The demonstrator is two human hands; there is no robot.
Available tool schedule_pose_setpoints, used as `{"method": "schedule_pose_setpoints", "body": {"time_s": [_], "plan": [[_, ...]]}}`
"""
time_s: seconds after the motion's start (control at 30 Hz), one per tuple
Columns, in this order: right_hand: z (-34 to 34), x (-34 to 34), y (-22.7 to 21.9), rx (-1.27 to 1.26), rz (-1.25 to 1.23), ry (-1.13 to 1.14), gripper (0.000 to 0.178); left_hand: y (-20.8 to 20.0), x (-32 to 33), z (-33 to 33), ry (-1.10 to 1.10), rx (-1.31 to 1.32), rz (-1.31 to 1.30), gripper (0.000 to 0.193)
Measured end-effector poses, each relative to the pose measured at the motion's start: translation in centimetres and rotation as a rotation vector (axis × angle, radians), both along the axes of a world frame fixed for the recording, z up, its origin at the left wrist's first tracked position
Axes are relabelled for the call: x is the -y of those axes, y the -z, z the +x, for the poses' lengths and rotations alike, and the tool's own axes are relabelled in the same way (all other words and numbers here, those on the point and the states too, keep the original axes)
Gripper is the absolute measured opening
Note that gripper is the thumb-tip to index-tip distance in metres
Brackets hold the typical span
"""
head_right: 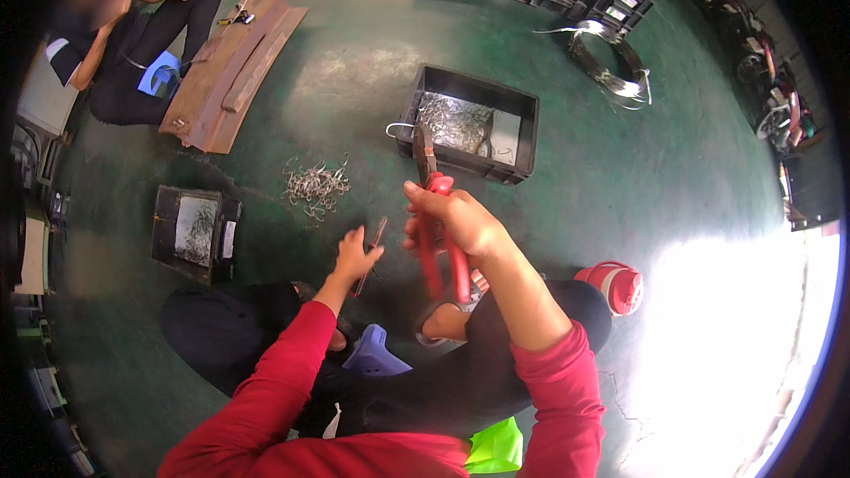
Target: The person sits on a low stool and repeatedly picks up small metal wire pieces from a pile on the floor. Using two pliers, they bend each wire piece into a loop and drop it into a black plastic crate. Another person works nearby on a wooden board.
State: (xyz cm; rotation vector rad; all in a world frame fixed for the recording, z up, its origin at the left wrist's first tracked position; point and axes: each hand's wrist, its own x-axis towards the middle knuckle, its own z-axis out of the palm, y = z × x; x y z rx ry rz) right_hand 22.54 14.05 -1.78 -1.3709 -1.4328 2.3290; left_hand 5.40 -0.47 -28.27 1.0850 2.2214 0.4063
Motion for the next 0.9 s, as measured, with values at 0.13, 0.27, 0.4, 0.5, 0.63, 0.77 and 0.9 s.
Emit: {"method": "schedule_pose_setpoints", "body": {"time_s": [0.13, 0.27, 0.4, 0.5, 0.63, 0.77, 0.9], "plan": [[-0.3, 0.4, 0.3, 0.189, 0.343, -0.154, 0.052, -9.6, -5.3, -3.5, -0.160, 0.349, 0.723, 0.039], [-0.7, 1.0, 0.1, 0.320, 0.512, -0.236, 0.052, -20.0, -6.1, -4.3, -0.124, 0.666, 0.869, 0.029], [-0.8, 1.6, 0.4, 0.436, 0.659, -0.282, 0.043, -24.2, -6.9, -2.6, -0.049, 0.590, 0.744, 0.022], [-0.2, 1.9, 0.8, 0.432, 0.702, -0.233, 0.042, -24.0, -7.4, -1.7, -0.128, 0.596, 0.705, 0.016], [1.0, 0.8, 0.4, 0.360, 0.615, -0.012, 0.040, -22.7, -9.0, -1.9, -0.138, 0.421, 0.727, 0.017], [2.7, -0.3, -0.5, 0.166, 0.548, 0.173, 0.044, -21.2, -17.5, -2.7, 0.077, 0.171, 0.851, 0.033], [3.9, -1.1, -1.4, 0.140, 0.495, 0.259, 0.044, -17.8, -25.2, -5.7, 0.070, 0.104, 0.767, 0.050]]}}
